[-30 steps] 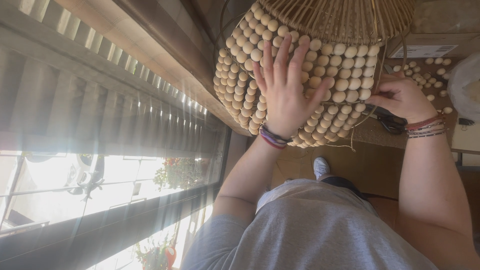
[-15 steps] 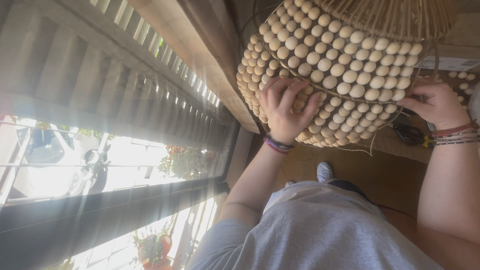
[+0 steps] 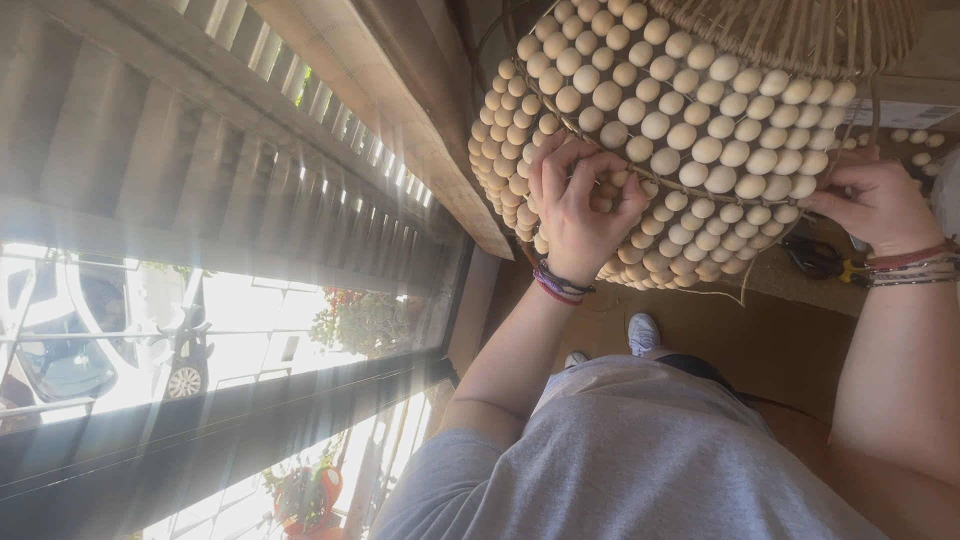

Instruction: The person assembles a beaded lampshade by hand, threading a thin wire through rows of wooden beads and securing them to a rattan frame. The person adjusts the beads and wire to ensure even spacing and alignment while working near a window.

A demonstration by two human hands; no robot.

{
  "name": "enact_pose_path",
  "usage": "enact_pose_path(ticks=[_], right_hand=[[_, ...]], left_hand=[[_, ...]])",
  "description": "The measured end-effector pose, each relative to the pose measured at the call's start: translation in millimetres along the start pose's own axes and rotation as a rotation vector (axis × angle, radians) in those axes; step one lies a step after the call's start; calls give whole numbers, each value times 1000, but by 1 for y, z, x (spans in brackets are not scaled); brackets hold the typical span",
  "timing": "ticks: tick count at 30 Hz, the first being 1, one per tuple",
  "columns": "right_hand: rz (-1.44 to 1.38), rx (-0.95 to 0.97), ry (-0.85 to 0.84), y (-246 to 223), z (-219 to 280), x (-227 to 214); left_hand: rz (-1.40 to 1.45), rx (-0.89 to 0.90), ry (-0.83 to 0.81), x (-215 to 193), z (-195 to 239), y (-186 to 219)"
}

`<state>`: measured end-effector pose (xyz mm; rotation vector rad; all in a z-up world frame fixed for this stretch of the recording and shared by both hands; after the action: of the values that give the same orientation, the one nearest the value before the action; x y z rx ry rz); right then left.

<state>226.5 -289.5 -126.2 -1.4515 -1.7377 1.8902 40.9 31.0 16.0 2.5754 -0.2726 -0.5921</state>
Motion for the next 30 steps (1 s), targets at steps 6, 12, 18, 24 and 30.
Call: enact_pose_path(ticks=[6,12,18,24,30], right_hand=[[15,-66,4,5,0,-2],[20,-30,-4,4,-1,-3],[74,45,56,23,0,-8],[41,18,101,42,-2,-18],[-258,133,134,112,8,-24]], left_hand=[[14,16,-15,0,-3,0],[365,-19,-68,-28,-3,-28],[161,-40,-62,-60,38,-87],[154,-217,-40,-51,80,-104],[116,-231,-118,-41,65,-101]])
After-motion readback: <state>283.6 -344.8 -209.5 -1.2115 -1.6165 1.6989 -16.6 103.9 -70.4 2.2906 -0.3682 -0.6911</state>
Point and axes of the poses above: each hand's wrist, its own z-axis away from the middle knuckle, its own x-axis out of the palm, y = z × x, the point moved 7 cm from there along -z, towards the middle knuckle, and after that the axes turned 10 degrees about -z, right-handed, at the moved point
